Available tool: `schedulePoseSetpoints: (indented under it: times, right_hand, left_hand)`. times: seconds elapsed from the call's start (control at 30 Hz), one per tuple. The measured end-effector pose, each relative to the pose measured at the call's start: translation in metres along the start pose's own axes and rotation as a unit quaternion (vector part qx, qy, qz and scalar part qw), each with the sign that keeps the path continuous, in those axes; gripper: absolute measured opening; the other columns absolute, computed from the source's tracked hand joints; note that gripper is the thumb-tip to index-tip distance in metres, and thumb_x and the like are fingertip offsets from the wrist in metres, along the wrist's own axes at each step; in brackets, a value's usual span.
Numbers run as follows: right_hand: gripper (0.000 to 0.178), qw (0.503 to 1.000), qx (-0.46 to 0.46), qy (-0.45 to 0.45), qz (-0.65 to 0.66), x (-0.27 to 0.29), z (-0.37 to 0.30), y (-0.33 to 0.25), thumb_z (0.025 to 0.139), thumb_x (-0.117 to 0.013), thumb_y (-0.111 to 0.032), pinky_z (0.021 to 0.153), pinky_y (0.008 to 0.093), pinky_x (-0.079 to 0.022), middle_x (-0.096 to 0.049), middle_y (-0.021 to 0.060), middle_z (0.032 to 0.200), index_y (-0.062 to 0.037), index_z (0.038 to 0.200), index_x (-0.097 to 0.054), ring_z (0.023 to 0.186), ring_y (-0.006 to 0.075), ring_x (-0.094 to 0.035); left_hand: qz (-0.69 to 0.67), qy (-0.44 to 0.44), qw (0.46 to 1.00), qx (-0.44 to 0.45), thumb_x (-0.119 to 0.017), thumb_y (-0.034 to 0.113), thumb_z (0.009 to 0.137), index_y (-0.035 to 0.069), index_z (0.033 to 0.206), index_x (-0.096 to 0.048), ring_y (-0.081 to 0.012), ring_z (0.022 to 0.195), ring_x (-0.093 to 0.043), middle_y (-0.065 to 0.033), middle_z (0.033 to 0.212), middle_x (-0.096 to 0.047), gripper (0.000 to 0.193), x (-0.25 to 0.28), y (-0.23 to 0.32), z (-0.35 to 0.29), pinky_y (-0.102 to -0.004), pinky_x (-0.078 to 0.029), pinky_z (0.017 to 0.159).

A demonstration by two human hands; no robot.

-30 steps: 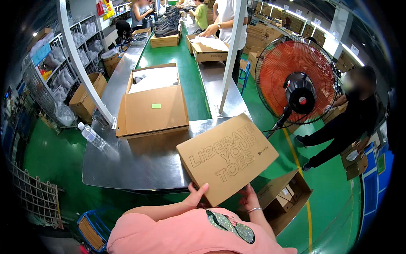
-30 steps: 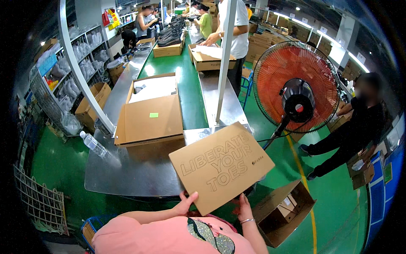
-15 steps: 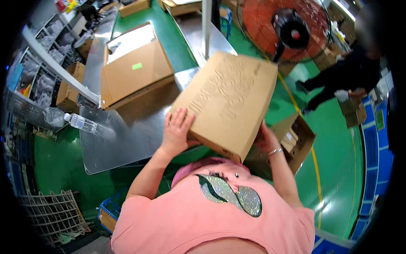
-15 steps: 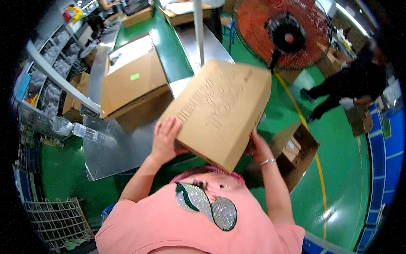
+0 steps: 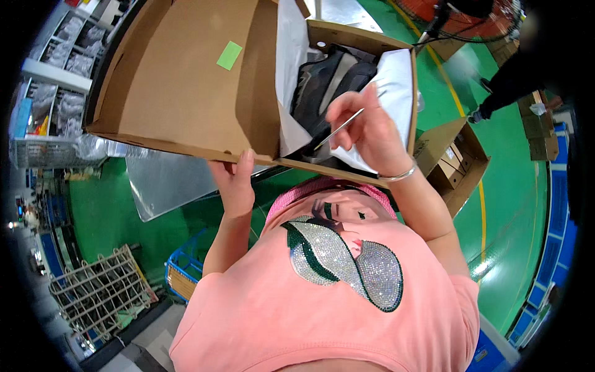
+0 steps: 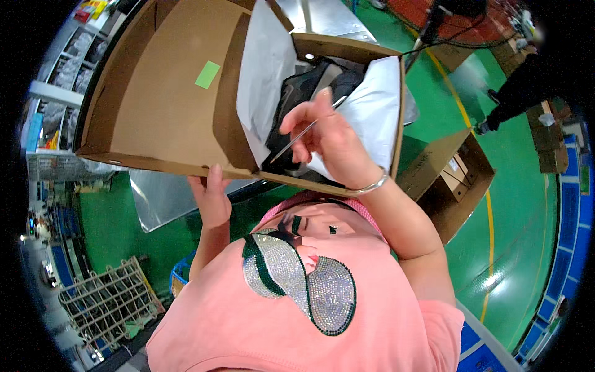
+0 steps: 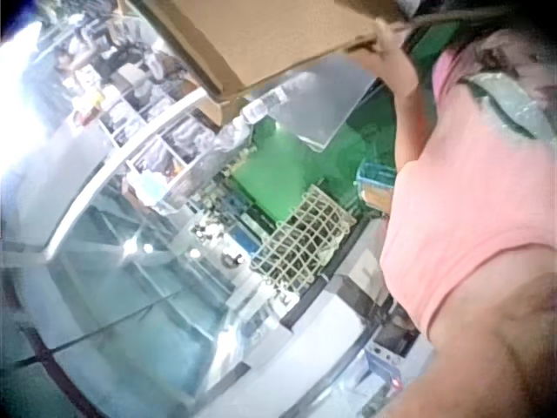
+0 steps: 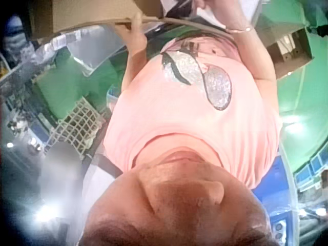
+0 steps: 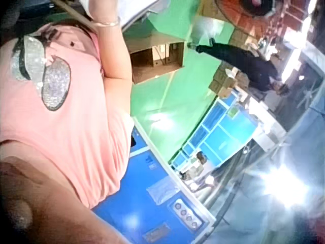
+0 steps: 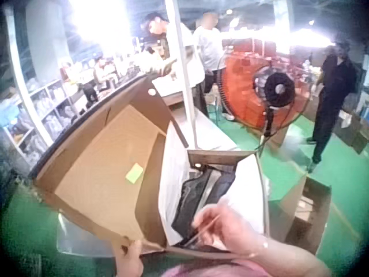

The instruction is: The person packs shoes into boxes by taking boxes from a larger container, placing shoes inside, and then setting the packed boxes onto a conveyor belt.

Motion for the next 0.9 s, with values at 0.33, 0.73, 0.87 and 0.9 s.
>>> schedulePoseSetpoints:
  times: [0.33, 0.73, 0.87, 0.9]
  right_hand:
    - [0.024, 0.843, 0.355, -0.235, -0.329, -0.099, 0.002, -0.053, 0.083, -0.039, -0.016, 0.069, 0.0297, -0.042, -0.056, 0.0112, 0.081, 0.003, 0.091, -0.052, 0.074, 0.0197, -0.053]
    - [0.016, 0.956, -0.024, -0.179, -0.23, -0.033, 0.032, 0.067, 0.08, -0.047, -0.011, 0.06, 0.0228, -0.042, -0.056, 0.0065, 0.07, 0.0027, 0.081, -0.053, 0.065, 0.0108, -0.051]
    - [0.012, 0.908, 0.086, -0.226, -0.341, -0.044, 0.036, 0.068, 0.078, -0.048, -0.007, 0.059, 0.0239, -0.042, -0.055, 0.0105, 0.067, 0.0025, 0.081, -0.053, 0.063, 0.0142, -0.053]
    - [0.011, 0.883, 0.12, -0.245, -0.381, -0.047, 0.034, 0.068, 0.077, -0.048, -0.006, 0.059, 0.0242, -0.042, -0.055, 0.0113, 0.067, 0.0024, 0.08, -0.054, 0.063, 0.0152, -0.053]
  left_hand:
    - [-0.177, -0.013, 0.979, 0.103, -0.055, 0.023, 0.072, 0.01, 0.114, -0.028, -0.0181, 0.094, -0.045, -0.0065, 0.107, -0.039, 0.052, 0.002, -0.03, -0.003, -0.0323, -0.047, 0.069]
    - [-0.199, 0.021, 0.966, 0.162, -0.041, 0.027, 0.079, 0.005, 0.115, -0.032, -0.0227, 0.098, -0.047, -0.0096, 0.11, -0.044, 0.043, -0.001, -0.021, -0.003, -0.0383, -0.045, 0.075]
    - [-0.182, 0.027, 0.971, 0.151, -0.042, 0.028, 0.08, 0.005, 0.114, -0.033, -0.0219, 0.098, -0.047, -0.0092, 0.109, -0.045, 0.042, -0.001, -0.019, -0.003, -0.0381, -0.045, 0.076]
    - [-0.18, 0.025, 0.972, 0.151, -0.042, 0.028, 0.079, 0.005, 0.114, -0.033, -0.0218, 0.098, -0.048, -0.0091, 0.109, -0.045, 0.042, 0.0, -0.019, -0.003, -0.0381, -0.045, 0.076]
Point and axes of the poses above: each hand's wrist, its own z-axis towards the middle knuckle, its own x-axis out of the back of the hand, y = z × x, the point moved 7 cm from there along z, towards the middle knuckle
